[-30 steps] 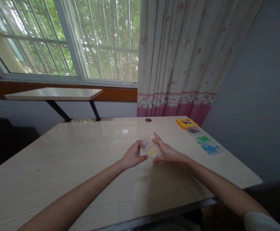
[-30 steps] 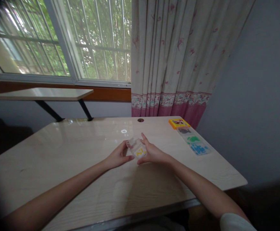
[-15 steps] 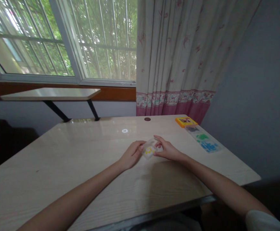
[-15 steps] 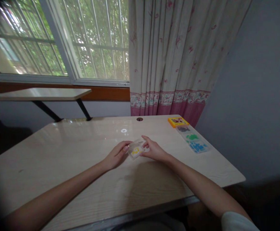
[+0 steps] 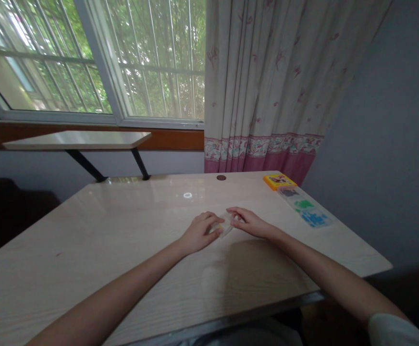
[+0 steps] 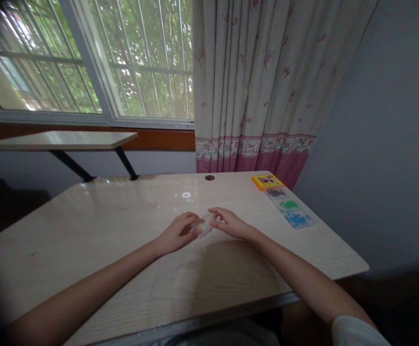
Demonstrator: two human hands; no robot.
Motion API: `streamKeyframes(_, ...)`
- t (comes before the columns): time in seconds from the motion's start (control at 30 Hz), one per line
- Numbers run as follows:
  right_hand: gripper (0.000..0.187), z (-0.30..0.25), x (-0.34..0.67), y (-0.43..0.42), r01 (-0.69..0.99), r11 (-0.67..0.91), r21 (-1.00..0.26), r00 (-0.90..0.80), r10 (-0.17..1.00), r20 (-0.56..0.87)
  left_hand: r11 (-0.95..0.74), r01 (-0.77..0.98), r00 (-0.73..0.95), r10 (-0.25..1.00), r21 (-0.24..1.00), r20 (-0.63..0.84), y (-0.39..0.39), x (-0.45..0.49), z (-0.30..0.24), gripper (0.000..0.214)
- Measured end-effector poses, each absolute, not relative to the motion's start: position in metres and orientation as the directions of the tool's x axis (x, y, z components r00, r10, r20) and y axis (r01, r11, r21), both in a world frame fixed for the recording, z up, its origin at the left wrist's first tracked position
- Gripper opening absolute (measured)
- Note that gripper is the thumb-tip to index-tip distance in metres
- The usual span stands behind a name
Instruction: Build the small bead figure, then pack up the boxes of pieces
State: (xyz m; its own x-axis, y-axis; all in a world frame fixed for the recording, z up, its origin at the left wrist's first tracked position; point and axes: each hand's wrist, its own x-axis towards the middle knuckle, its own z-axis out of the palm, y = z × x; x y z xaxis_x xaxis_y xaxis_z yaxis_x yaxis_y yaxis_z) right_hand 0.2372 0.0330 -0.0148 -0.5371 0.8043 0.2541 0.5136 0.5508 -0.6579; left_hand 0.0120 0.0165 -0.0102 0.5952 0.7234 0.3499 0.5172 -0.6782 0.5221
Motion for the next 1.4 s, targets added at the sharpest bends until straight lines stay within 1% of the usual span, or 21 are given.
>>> streamKeyframes(0.13,0.047,-0.014,0.239,0.034,0.507,0.583,-0.635,-0.565,0.781,0.267,-0.684,0.502,0.608,0.715,0.529,0.346,0.019,0.012,-0.011,0.029)
streamKeyframes(0.23,0.05,-0.01,0.238,0.038,0.474,0.603,-0.642,-0.606,0.752,0.259,-0.683,0.494,0.606,0.714,0.537,0.351,0.019,0.012,-0.012,0.029)
streamKeyframes(0.37,0.042,-0.001,0.236,0.043,0.39,0.678,-0.623,-0.733,0.638,0.235,-0.663,0.5,0.563,0.738,0.558,0.372,0.018,0.012,-0.013,0.037)
streamKeyframes(0.4,0.04,0.001,0.238,0.043,0.386,0.692,-0.61,-0.749,0.621,0.23,-0.649,0.517,0.537,0.754,0.558,0.378,0.018,0.011,-0.013,0.037)
streamKeyframes(0.47,0.038,0.005,0.248,0.037,0.417,0.689,-0.592,-0.749,0.63,0.205,-0.618,0.578,0.488,0.785,0.533,0.381,0.017,0.011,-0.014,0.034)
streamKeyframes(0.57,0.038,0.008,0.279,0.016,0.502,0.636,-0.585,-0.706,0.692,0.146,-0.613,0.672,0.488,0.789,0.416,0.375,0.016,0.01,-0.017,0.031)
streamKeyframes(0.67,0.039,0.008,0.329,-0.018,0.596,0.557,-0.579,-0.629,0.771,0.095,-0.629,0.713,0.525,0.772,0.309,0.359,0.015,0.012,-0.02,0.03)
streamKeyframes(0.8,0.042,0.007,0.408,-0.064,0.761,0.35,-0.546,-0.417,0.909,0.002,-0.621,0.743,0.534,0.775,0.25,0.338,0.014,0.014,-0.019,0.029)
streamKeyframes(0.9,0.045,0.004,0.462,-0.088,0.824,0.192,-0.534,-0.24,0.97,-0.022,-0.614,0.758,0.536,0.779,0.22,0.326,0.013,0.014,-0.016,0.027)
streamKeyframes(0.97,0.047,0.001,0.49,-0.097,0.828,0.119,-0.548,-0.165,0.986,-0.035,-0.611,0.764,0.538,0.78,0.205,0.319,0.012,0.014,-0.015,0.027)
streamKeyframes(1.03,0.047,-0.003,0.511,-0.102,0.824,0.08,-0.561,-0.113,0.993,-0.025,-0.609,0.768,0.54,0.781,0.196,0.313,0.012,0.015,-0.015,0.028)
streamKeyframes(1.2,0.048,-0.011,0.532,-0.093,0.827,0.074,-0.557,-0.049,0.997,0.059,-0.596,0.782,0.538,0.793,0.181,0.286,0.011,0.015,-0.013,0.029)
streamKeyframes(1.4,0.052,-0.008,0.526,-0.081,0.813,0.046,-0.58,-0.012,0.998,0.062,-0.571,0.805,0.524,0.811,0.161,0.258,0.009,0.016,-0.011,0.03)
